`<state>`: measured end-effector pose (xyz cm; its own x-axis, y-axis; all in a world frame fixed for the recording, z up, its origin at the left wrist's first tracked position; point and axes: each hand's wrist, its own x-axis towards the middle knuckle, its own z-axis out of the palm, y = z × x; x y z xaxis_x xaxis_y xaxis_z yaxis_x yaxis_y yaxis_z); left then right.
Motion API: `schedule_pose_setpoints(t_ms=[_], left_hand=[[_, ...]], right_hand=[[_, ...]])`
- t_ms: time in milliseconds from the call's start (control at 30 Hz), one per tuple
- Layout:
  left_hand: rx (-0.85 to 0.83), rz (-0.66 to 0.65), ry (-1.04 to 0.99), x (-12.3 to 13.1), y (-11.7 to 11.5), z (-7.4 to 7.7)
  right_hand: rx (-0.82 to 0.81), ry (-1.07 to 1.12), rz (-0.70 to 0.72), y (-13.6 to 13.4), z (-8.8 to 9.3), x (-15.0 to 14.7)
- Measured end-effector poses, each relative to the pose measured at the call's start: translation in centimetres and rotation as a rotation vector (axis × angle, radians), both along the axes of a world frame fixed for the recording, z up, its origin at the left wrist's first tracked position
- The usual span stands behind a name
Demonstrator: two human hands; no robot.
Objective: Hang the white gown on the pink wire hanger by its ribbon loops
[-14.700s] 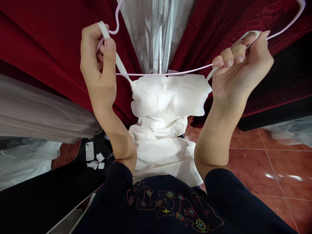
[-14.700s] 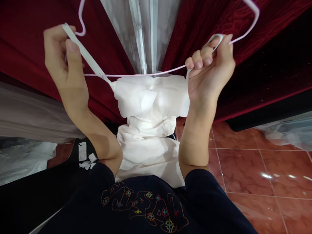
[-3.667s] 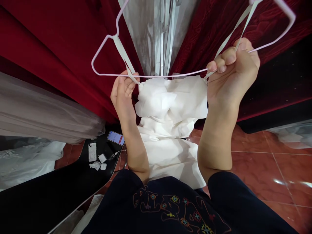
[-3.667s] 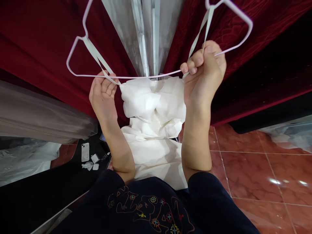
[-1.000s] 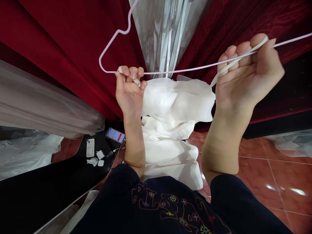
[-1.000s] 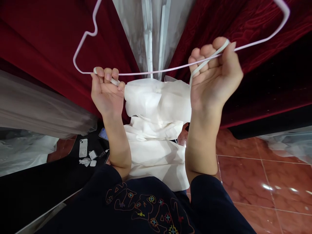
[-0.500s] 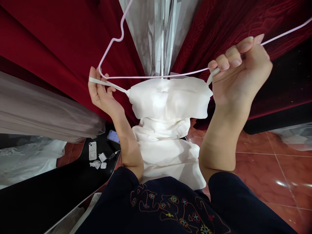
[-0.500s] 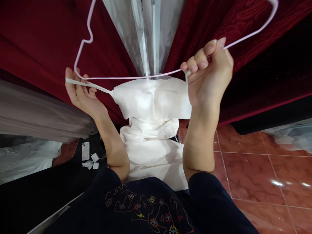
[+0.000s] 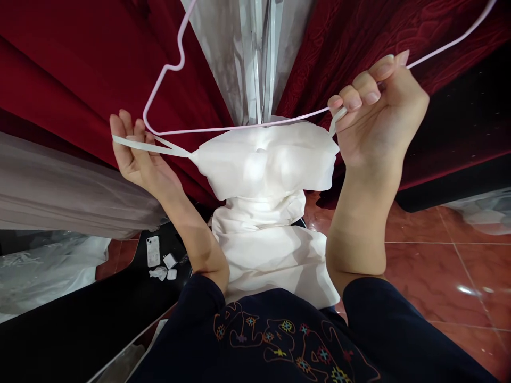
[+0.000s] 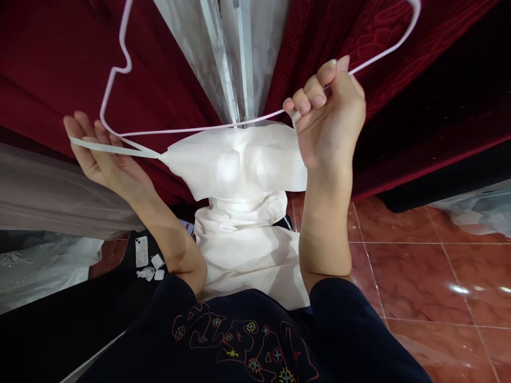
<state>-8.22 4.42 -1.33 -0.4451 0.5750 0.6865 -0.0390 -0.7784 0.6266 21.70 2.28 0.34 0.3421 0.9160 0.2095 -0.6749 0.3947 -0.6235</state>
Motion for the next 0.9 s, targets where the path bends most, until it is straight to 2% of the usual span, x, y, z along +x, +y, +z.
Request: schedule_pose_setpoints(t_ms=[133,333,433,533,600,767,900], left_hand=[[0.049,-0.054,0.284,0.9,-0.2,1.3],[0.023,0.043,0.626,2.1,0.4,4.8],[-0.024,-0.01,0.742,2.2,0.9,6.2],[-0.092,-0.091,0.845,2.5,1.3,6.9],[-0.128,-0.112,0.859,2.7,1.4,7.0],[-0.198,-0.122,0.751,2.9,1.1,7.0],[-0.218,-0.148,0.693,3.3,0.4,7.1]], right_hand=[[-0.022,-0.007,-0.014,0.1,0.0,-0.1],[-0.024,0.014,-0.012,-0.1,-0.1,0.0],[-0.016,0.012,-0.002,-0.1,0.0,0.0],[-0.022,0.004,-0.031,-0.1,0.1,0.0],[-0.035,-0.007,-0.057,-0.1,0.3,-0.1],[-0.085,-0.024,-0.088,-0.1,0.6,-0.5],[-0.066,0.002,-0.094,0.0,0.6,-0.6]])
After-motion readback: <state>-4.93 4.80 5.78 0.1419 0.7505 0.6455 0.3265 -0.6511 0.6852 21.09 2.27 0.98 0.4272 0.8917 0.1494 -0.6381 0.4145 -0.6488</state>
